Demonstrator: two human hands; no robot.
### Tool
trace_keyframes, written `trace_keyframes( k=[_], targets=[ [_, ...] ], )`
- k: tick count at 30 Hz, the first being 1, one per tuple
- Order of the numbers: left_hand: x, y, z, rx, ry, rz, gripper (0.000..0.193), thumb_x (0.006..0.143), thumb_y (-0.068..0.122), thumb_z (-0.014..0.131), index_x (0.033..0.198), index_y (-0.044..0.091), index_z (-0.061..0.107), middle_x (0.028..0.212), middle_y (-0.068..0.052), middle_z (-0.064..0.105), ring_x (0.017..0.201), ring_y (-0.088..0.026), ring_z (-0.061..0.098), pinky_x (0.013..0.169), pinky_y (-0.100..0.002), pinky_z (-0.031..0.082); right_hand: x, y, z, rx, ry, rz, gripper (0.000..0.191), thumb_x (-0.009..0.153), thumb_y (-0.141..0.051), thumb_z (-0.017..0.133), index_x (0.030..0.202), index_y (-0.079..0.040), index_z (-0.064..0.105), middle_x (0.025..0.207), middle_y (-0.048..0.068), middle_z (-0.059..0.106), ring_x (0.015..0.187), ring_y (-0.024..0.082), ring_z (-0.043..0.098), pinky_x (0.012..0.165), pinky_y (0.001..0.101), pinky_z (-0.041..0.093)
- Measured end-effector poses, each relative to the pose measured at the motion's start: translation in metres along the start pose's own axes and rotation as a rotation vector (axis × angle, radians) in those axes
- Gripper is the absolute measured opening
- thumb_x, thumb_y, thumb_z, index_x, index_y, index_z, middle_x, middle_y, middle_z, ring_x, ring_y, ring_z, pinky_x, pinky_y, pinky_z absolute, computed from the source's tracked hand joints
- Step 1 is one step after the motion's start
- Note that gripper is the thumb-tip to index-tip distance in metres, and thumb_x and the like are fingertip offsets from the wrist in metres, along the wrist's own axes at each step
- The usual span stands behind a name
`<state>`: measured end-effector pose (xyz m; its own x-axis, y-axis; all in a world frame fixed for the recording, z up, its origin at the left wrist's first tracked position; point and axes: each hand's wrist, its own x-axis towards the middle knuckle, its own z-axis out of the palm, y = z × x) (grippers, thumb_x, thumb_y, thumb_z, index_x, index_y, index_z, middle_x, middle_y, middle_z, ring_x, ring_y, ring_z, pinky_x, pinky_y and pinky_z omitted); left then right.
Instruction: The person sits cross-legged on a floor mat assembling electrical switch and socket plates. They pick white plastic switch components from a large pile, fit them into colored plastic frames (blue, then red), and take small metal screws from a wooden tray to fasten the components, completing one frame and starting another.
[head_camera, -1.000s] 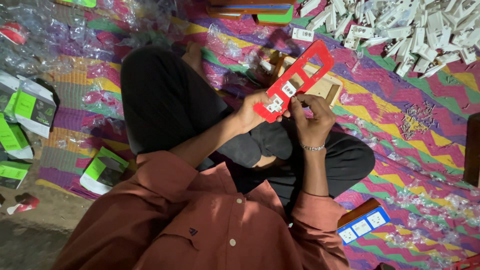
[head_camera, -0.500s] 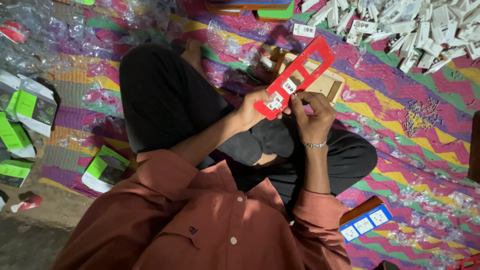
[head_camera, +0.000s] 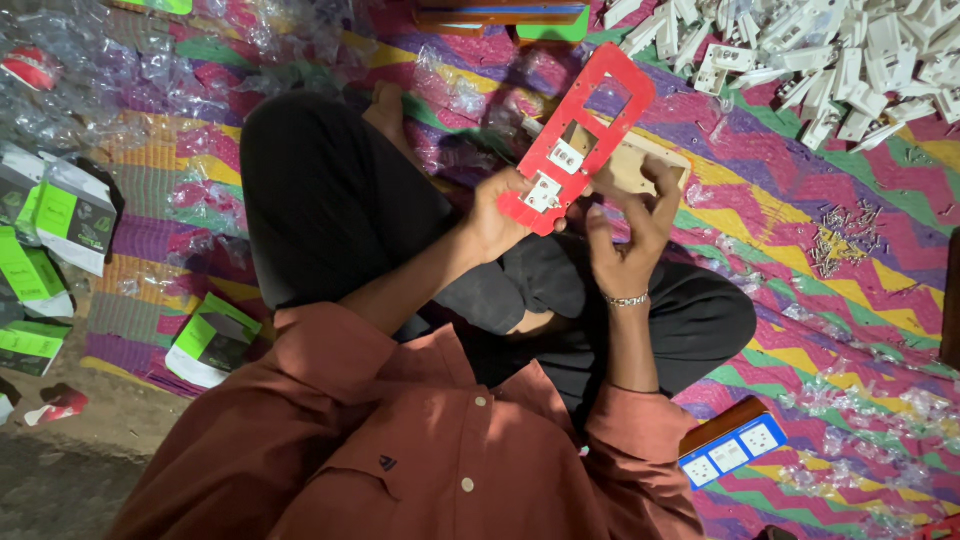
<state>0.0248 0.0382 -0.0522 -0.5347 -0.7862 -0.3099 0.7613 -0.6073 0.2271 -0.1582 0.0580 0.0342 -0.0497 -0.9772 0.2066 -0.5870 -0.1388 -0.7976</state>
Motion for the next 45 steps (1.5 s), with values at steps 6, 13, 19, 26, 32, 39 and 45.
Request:
trace_keyframes(
  k=[6, 13, 19, 26, 32, 39, 45],
  targets=[
    [0.002, 0.0, -0.003, -0.005, 0.001, -0.011, 0.057, 0.089, 0.033, 0.05, 0.131, -0.004, 0.06, 0.122, -0.02, 0.069, 0.103, -0.032, 0.066, 0.088, -0.049, 0.055, 0.001, 0.01, 0.004, -0.035, -0.117, -0.136, 0.015, 0.099, -0.021, 0.075, 0.107, -0.009, 0.08, 0.167, 0.013, 0.042, 0.156, 0.036, 0.043, 0.128, 0.0508, 0.033],
    [0.003, -0.002, -0.006, -0.016, -0.015, -0.018, 0.056, 0.09, 0.032, 0.053, 0.131, -0.005, 0.06, 0.118, -0.02, 0.069, 0.101, -0.036, 0.067, 0.092, -0.051, 0.056, 0.004, 0.003, 0.004, 0.1, -0.109, -0.068, 0.034, 0.105, -0.026, 0.069, 0.128, -0.001, 0.075, 0.17, 0.022, 0.035, 0.152, 0.039, 0.047, 0.117, 0.0463, 0.047],
    [-0.002, 0.001, 0.001, -0.042, 0.015, -0.056, 0.056, 0.087, 0.031, 0.051, 0.13, -0.005, 0.06, 0.118, -0.02, 0.07, 0.101, -0.035, 0.068, 0.086, -0.052, 0.056, 0.008, -0.003, 0.004, 0.528, -0.275, 0.285, 0.056, 0.096, -0.035, 0.066, 0.138, 0.001, 0.055, 0.171, 0.02, 0.008, 0.109, 0.028, 0.061, 0.084, 0.0414, 0.054],
    [0.0, 0.004, 0.005, 0.015, -0.102, -0.046, 0.058, 0.088, 0.032, 0.049, 0.131, -0.007, 0.059, 0.115, -0.023, 0.07, 0.1, -0.038, 0.07, 0.087, -0.047, 0.055, 0.006, 0.012, 0.002, 0.454, -0.218, 0.102, 0.064, 0.106, -0.046, 0.056, 0.15, 0.001, 0.048, 0.177, 0.022, 0.011, 0.161, 0.032, 0.027, 0.129, 0.0397, 0.034],
    [0.0, -0.002, -0.008, -0.031, -0.03, 0.031, 0.057, 0.089, 0.031, 0.049, 0.13, -0.007, 0.06, 0.117, -0.021, 0.07, 0.1, -0.036, 0.068, 0.087, -0.05, 0.056, -0.006, 0.022, 0.019, 0.568, -0.409, 0.253, 0.081, 0.103, -0.041, 0.058, 0.166, 0.0, 0.026, 0.175, 0.02, 0.023, 0.119, 0.019, 0.043, 0.102, 0.0326, 0.04],
    [-0.001, 0.003, -0.011, -0.123, 0.037, 0.038, 0.056, 0.088, 0.027, 0.053, 0.132, -0.006, 0.059, 0.118, -0.02, 0.07, 0.106, -0.035, 0.068, 0.097, -0.049, 0.054, -0.014, 0.041, 0.025, 0.665, -0.478, 0.503, 0.086, 0.103, -0.027, 0.065, 0.178, -0.008, 0.026, 0.103, 0.032, 0.023, 0.088, 0.017, 0.04, 0.079, 0.0312, 0.04],
    [-0.009, 0.027, 0.025, 0.112, -0.071, 0.106, 0.062, 0.081, 0.029, 0.056, 0.133, -0.005, 0.057, 0.124, -0.017, 0.07, 0.116, -0.032, 0.067, 0.104, -0.046, 0.053, -0.011, 0.027, 0.015, 0.793, -0.468, 0.139, 0.045, 0.114, -0.024, 0.056, 0.154, -0.002, 0.054, 0.175, 0.01, 0.023, 0.153, 0.019, 0.039, 0.118, 0.0343, 0.042]
  ],
)
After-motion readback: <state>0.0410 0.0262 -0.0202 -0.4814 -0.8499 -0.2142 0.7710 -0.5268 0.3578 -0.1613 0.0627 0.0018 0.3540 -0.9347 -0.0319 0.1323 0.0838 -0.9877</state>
